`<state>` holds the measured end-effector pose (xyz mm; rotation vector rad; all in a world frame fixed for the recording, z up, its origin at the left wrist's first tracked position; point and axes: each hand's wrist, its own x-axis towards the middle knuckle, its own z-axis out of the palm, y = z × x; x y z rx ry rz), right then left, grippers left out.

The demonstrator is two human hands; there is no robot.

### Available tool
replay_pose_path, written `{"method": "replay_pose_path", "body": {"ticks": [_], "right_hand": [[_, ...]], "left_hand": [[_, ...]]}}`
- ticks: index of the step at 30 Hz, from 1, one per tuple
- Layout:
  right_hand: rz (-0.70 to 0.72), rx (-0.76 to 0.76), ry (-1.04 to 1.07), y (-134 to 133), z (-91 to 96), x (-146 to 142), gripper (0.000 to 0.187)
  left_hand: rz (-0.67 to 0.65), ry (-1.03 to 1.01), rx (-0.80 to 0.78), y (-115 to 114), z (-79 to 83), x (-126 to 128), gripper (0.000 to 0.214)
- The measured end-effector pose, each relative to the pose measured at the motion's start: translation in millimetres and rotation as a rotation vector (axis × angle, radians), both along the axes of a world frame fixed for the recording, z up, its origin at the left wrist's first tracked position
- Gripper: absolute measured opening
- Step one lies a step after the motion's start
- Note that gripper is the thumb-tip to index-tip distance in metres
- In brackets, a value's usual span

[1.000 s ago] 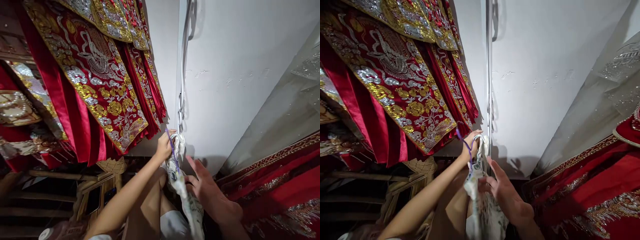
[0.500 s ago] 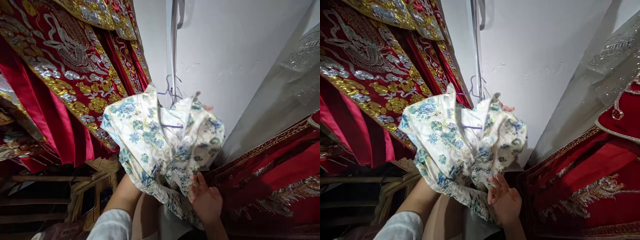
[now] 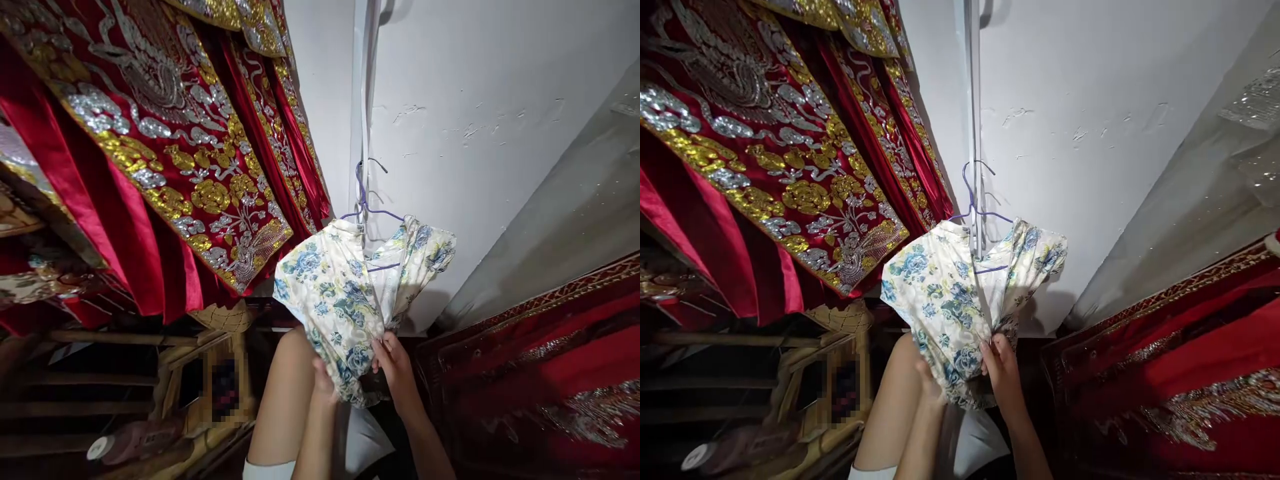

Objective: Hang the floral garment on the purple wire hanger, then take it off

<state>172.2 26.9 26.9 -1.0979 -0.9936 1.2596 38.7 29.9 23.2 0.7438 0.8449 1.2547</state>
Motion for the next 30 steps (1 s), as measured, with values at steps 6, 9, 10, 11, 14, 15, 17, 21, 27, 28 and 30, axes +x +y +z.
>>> {"method": "replay_pose_path", "body": {"ticks": [6,9,10,11,14,15,17,21,27,28,30], "right_hand": [[0.071,0.005,-0.056,6.7,9.2,18.9,0.05],[-0.024,0.003,-0.074,6.9,10.9,28.9,0.046],[-0.079,-0.002,-0.061,7.6,10.1,31.4,0.045],[-0.141,-0.008,-0.039,8.8,8.8,33.3,0.043],[-0.301,-0.041,0.056,13.0,3.0,34.6,0.038],[-0.336,-0.052,0.086,13.9,1.2,33.4,0.036],[-0.352,-0.084,0.121,14.0,-1.3,28.3,0.034],[-0.139,-0.133,0.035,10.3,1.1,13.7,0.035],[0.336,-0.096,-0.159,14.1,21.6,7.2,0.042],[0.356,-0.095,-0.183,17.1,28.0,8.1,0.041],[0.319,-0.074,-0.221,26.7,46.2,10.1,0.038]], "left_hand": [[0.023,-0.055,-0.064,-5.6,7.3,-0.6,0.066],[0.154,-0.028,-0.055,-3.6,-0.4,7.4,0.068],[0.246,0.026,-0.049,-2.8,-6.2,10.5,0.066],[0.357,0.109,-0.044,-2.2,-13.0,13.6,0.062],[0.695,0.418,0.003,-3.5,-32.9,23.8,0.057],[0.769,0.506,0.041,-5.1,-37.7,27.6,0.055],[0.799,0.622,0.15,-8.7,-43.2,35.2,0.05],[0.452,0.682,0.333,-8.4,-43.2,43.8,0.027],[0.301,0.681,0.331,1.5,-43.6,35.1,0.006],[0.294,0.692,0.341,1.9,-43.8,33.4,0.006],[0.28,0.731,0.378,2.5,-44.0,31.3,0.017]]}}
